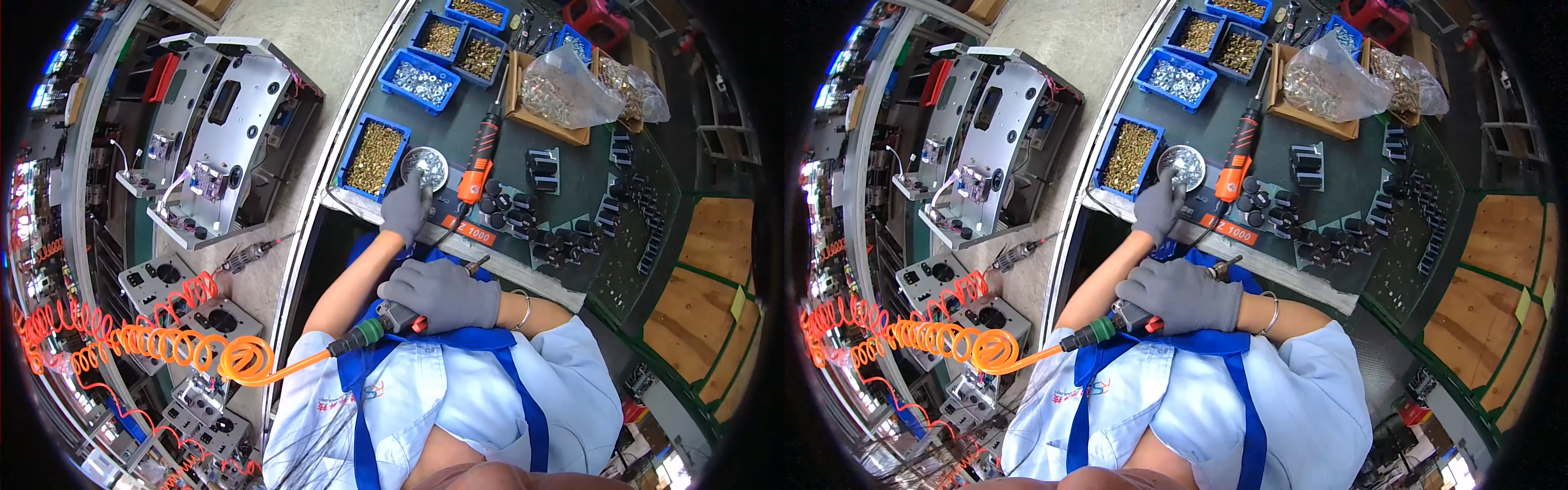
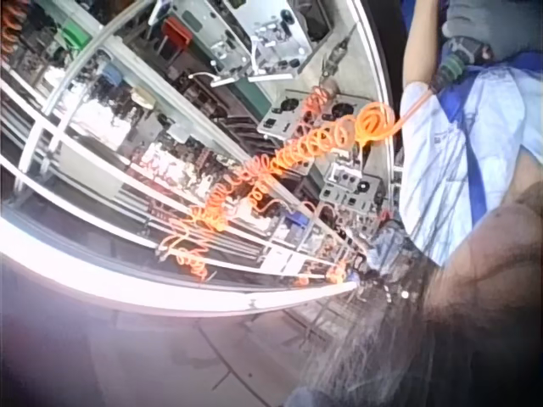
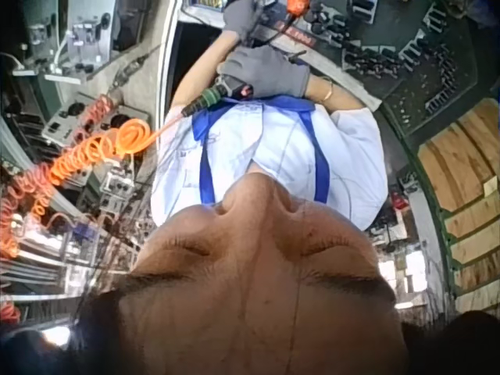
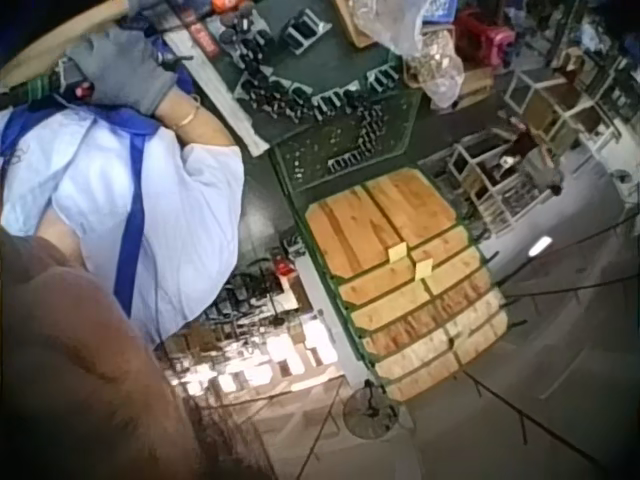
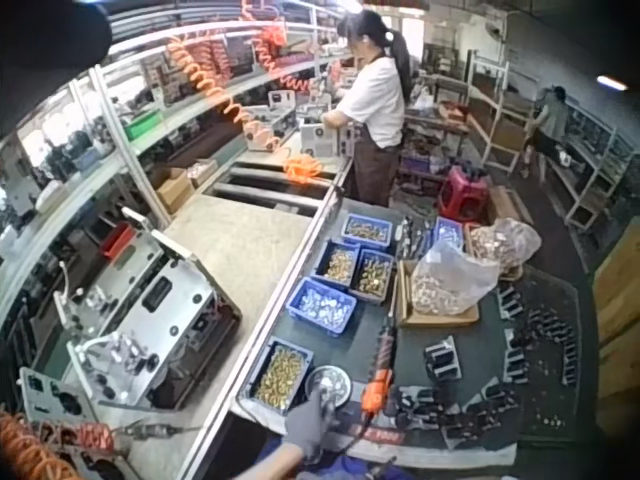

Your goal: The person assembles electronic components on a workbench, using a pneumatic screwdriver to secure parts onto a circuit board and metal casing. They handle wires, connectors, and screws, methodically fastening components together in a factory setting.

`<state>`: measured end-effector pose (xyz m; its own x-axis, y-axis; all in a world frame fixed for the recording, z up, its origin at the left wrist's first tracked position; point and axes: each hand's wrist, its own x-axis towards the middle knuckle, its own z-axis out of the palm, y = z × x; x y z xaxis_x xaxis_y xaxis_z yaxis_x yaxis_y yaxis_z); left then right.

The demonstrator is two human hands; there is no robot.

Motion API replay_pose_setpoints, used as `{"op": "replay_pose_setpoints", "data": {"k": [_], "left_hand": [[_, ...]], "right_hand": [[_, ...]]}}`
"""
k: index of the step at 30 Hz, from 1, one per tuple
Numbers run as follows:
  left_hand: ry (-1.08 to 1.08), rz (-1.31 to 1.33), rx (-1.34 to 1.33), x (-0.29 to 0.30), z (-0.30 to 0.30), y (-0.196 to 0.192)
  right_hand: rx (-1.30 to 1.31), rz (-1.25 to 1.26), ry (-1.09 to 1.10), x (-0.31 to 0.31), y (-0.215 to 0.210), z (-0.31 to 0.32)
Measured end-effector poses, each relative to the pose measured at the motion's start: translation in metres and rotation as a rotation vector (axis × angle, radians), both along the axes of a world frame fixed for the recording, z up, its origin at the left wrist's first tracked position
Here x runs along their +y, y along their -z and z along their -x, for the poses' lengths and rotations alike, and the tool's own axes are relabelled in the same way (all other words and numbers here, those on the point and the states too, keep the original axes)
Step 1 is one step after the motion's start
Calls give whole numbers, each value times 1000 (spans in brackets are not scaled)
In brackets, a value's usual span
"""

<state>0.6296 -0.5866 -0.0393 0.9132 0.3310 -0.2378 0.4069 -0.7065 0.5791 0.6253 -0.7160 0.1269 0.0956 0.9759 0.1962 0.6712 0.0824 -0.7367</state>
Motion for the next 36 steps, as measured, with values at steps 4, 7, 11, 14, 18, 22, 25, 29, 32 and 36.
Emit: {"op": "replay_pose_setpoints", "data": {"k": [4, 7, 11, 14, 18, 22, 25, 29, 32, 36], "left_hand": [[179, -178, 284, 3, -43, 17], [211, -269, 256, 5, -50, 35], [398, -409, 276, 5, -59, 25], [483, -447, 274, 6, -60, 36], [411, -395, 313, -1, -69, 22], [260, -158, 230, 11, -63, 23], [186, 74, -5, 17, -57, 17], [-208, 1015, -66, 20, -46, 29], [-241, 1754, 26, 30, -36, 51], [-408, 1922, -31, 22, -28, 60]], "right_hand": [[3, 53, 5, -4, 0, 2], [15, 42, -7, -9, -3, -4], [-16, 37, 53, -9, 1, -5], [-47, 51, 64, -12, -11, -8], [-57, 62, 75, -14, -9, -6], [-81, 12, 78, -12, -11, -6], [-93, -4, 110, -8, -9, -2], [-86, -44, 114, -2, -5, 1], [-93, -33, 85, 0, -8, 0], [-108, -32, 81, 1, -3, 5]]}}
